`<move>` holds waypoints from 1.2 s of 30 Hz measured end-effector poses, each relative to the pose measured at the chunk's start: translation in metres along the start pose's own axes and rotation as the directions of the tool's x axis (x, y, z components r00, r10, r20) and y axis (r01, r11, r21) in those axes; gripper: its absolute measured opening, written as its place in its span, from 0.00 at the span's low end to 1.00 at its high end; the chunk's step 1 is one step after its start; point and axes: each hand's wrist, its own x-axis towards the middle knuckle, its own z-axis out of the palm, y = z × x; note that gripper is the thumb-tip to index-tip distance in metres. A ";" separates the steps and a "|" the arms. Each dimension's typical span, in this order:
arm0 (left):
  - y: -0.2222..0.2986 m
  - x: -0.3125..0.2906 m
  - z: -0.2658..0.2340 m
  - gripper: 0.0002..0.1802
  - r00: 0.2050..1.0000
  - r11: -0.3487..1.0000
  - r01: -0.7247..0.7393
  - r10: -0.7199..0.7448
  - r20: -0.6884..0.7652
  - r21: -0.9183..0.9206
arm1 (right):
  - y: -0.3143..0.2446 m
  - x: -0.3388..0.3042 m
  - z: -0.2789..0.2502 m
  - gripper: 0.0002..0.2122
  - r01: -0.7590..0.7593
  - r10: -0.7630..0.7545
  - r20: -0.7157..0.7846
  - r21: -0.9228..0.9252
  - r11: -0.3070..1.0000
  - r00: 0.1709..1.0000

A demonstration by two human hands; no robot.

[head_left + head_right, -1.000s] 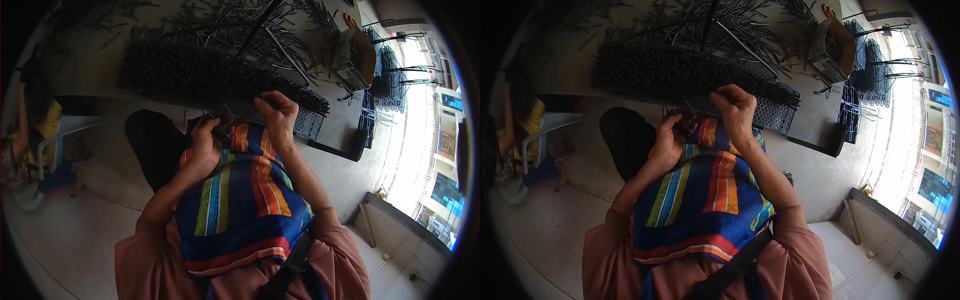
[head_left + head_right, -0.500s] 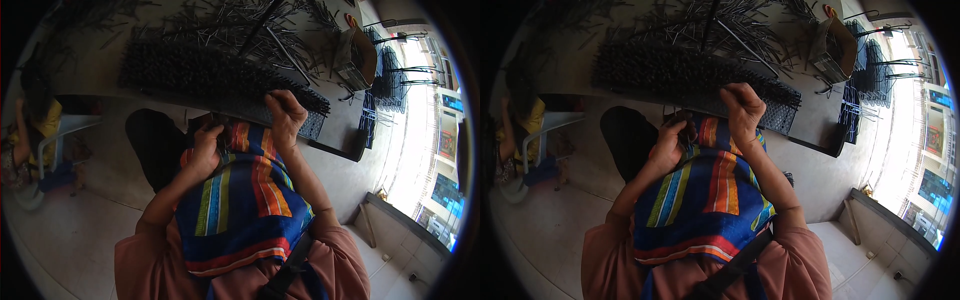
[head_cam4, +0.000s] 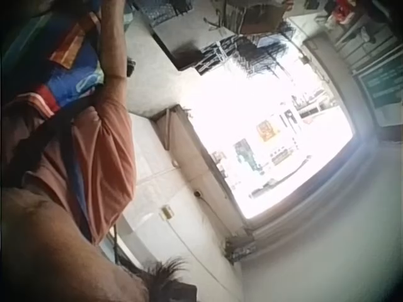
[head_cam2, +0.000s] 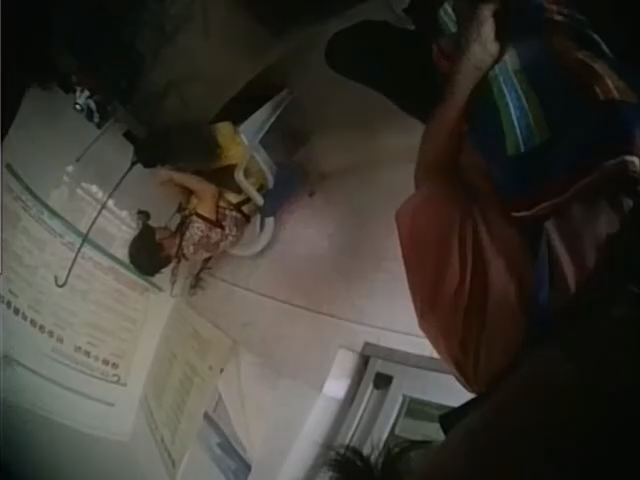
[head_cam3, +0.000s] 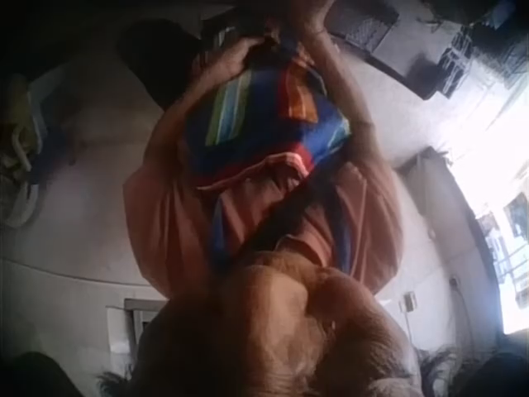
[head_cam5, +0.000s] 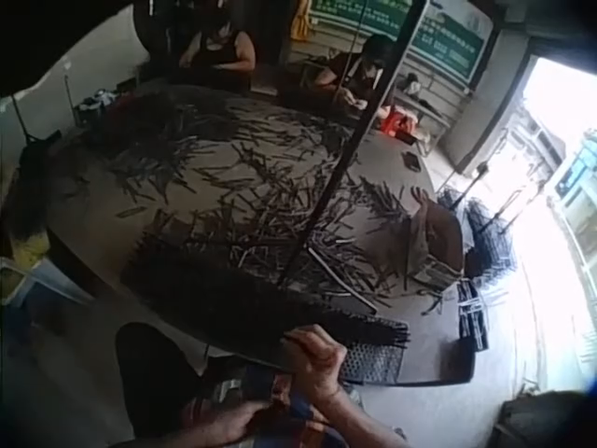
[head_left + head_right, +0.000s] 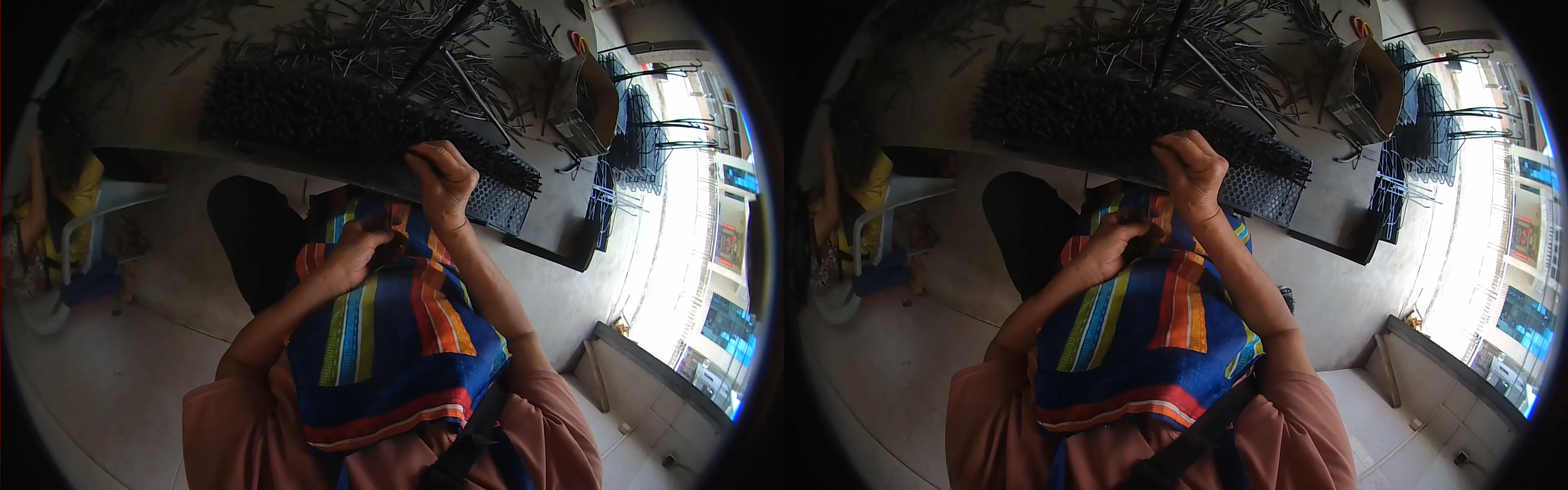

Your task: The recorder is manually inserting bundles of wire bristles into the holes of a brush base at a workbench.

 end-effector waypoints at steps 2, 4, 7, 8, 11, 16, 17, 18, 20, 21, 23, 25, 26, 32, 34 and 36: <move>0.003 -0.004 0.004 0.09 0.999 0.999 -0.041 0.041 -0.034 0.020 | -0.001 0.000 -0.002 0.06 0.012 -0.012 0.012 -0.017 1.000 1.000; 0.005 -0.007 0.005 0.11 0.990 0.990 -0.134 0.135 -0.025 0.041 | -0.003 -0.001 -0.002 0.06 0.091 -0.089 0.033 -0.065 0.994 0.995; 0.008 -0.008 0.009 0.10 0.977 0.979 -0.205 0.204 -0.068 -0.016 | 0.001 -0.003 0.000 0.07 0.098 -0.096 0.036 -0.065 0.993 0.995; 0.010 -0.009 0.010 0.10 0.977 0.979 -0.205 0.203 -0.068 -0.017 | 0.003 -0.004 0.001 0.07 0.098 -0.096 0.037 -0.065 0.993 0.995; 0.012 -0.008 0.010 0.10 0.977 0.979 -0.194 0.187 -0.108 -0.059 | 0.004 -0.005 0.006 0.06 0.105 -0.098 0.048 -0.161 0.981 0.994; 0.010 -0.004 0.003 0.12 0.986 0.983 -0.156 0.149 -0.074 -0.100 | -0.005 0.001 0.009 0.06 0.121 -0.105 0.071 -0.278 0.953 0.992; 0.011 -0.005 0.004 0.12 0.987 0.983 -0.153 0.146 -0.073 -0.100 | -0.004 0.002 0.008 0.06 0.118 -0.102 0.070 -0.279 0.953 0.992; 0.013 -0.006 0.006 0.11 0.984 0.983 -0.156 0.145 -0.106 -0.102 | -0.003 0.003 0.008 0.05 0.148 -0.120 0.103 -0.335 0.931 0.987; 0.014 -0.007 0.007 0.11 0.980 0.982 -0.157 0.143 -0.137 -0.102 | -0.003 0.003 0.006 0.05 0.178 -0.135 0.137 -0.389 0.904 0.981; 0.014 -0.008 0.007 0.11 0.980 0.979 -0.178 0.167 -0.106 -0.104 | -0.005 0.002 0.004 0.05 0.151 -0.100 0.145 -0.399 0.904 0.984; 0.016 -0.010 0.006 0.11 0.978 0.974 -0.200 0.193 -0.077 -0.106 | -0.013 0.001 -0.002 0.05 0.125 -0.066 0.154 -0.407 0.905 0.986; 0.019 -0.014 0.006 0.10 0.978 0.979 -0.192 0.185 -0.092 -0.072 | -0.025 0.001 -0.011 0.06 -0.233 0.406 0.352 -0.440 0.867 0.844; 0.022 -0.014 0.008 0.10 0.979 0.980 -0.189 0.183 -0.086 -0.069 | -0.023 -0.002 -0.016 0.06 -0.235 0.407 0.345 -0.443 0.865 0.846; 0.029 0.000 0.015 0.09 0.959 0.990 -0.117 0.090 0.270 0.083 | -0.002 -0.017 -0.034 0.05 -0.662 0.536 0.517 0.083 0.745 0.668; 0.029 -0.001 0.021 0.08 0.973 0.995 -0.094 0.083 0.214 0.043 | -0.002 -0.018 -0.032 0.04 -0.692 0.539 0.544 0.113 0.713 0.644; 0.027 -0.001 0.021 0.08 0.978 0.988 -0.145 0.134 0.162 0.055 | -0.005 -0.019 -0.027 0.04 -0.699 0.569 0.488 0.128 0.704 0.662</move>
